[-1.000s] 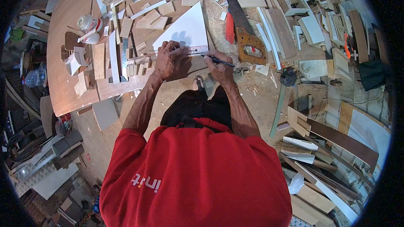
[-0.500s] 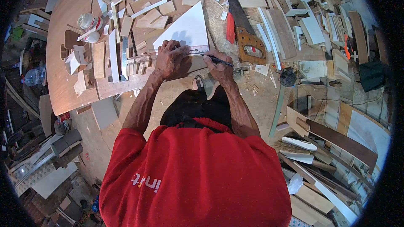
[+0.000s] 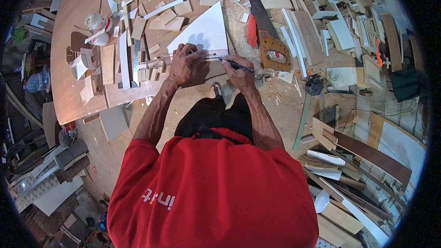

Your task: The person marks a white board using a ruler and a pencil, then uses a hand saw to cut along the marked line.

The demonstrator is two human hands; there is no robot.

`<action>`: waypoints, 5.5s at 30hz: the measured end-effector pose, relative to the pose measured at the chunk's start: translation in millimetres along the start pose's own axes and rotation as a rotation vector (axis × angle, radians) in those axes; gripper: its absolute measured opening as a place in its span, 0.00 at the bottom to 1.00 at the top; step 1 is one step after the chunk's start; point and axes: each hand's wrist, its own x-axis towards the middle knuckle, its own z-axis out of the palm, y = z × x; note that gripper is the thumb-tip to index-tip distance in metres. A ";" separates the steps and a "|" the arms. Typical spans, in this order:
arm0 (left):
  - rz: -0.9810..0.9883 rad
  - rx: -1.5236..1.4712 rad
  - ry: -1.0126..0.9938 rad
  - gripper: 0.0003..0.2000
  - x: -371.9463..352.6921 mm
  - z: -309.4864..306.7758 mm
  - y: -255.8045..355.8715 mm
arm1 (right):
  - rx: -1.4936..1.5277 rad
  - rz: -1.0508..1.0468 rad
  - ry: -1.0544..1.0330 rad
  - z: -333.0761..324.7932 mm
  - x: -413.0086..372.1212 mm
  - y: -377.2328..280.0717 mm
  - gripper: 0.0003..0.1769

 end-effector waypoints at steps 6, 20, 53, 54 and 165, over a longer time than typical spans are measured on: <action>0.014 -0.002 0.013 0.15 -0.1 -0.8 0.3 | -0.034 -0.003 -0.046 -2.6 -0.4 -2.6 0.08; -0.016 -0.046 0.008 0.12 0.2 -0.5 1.2 | -0.002 0.000 0.000 1.5 -0.3 7.6 0.08; -0.042 0.106 0.110 0.18 65.2 1.8 -45.6 | -0.336 -0.225 0.162 2.7 14.4 -14.4 0.20; -0.036 0.115 0.124 0.18 69.2 3.2 -47.1 | -0.336 -0.227 0.165 3.6 15.9 -14.7 0.20; -0.061 -0.063 -0.011 0.19 82.2 14.5 -49.5 | 0.068 0.121 -0.070 -2.6 85.7 -5.1 0.14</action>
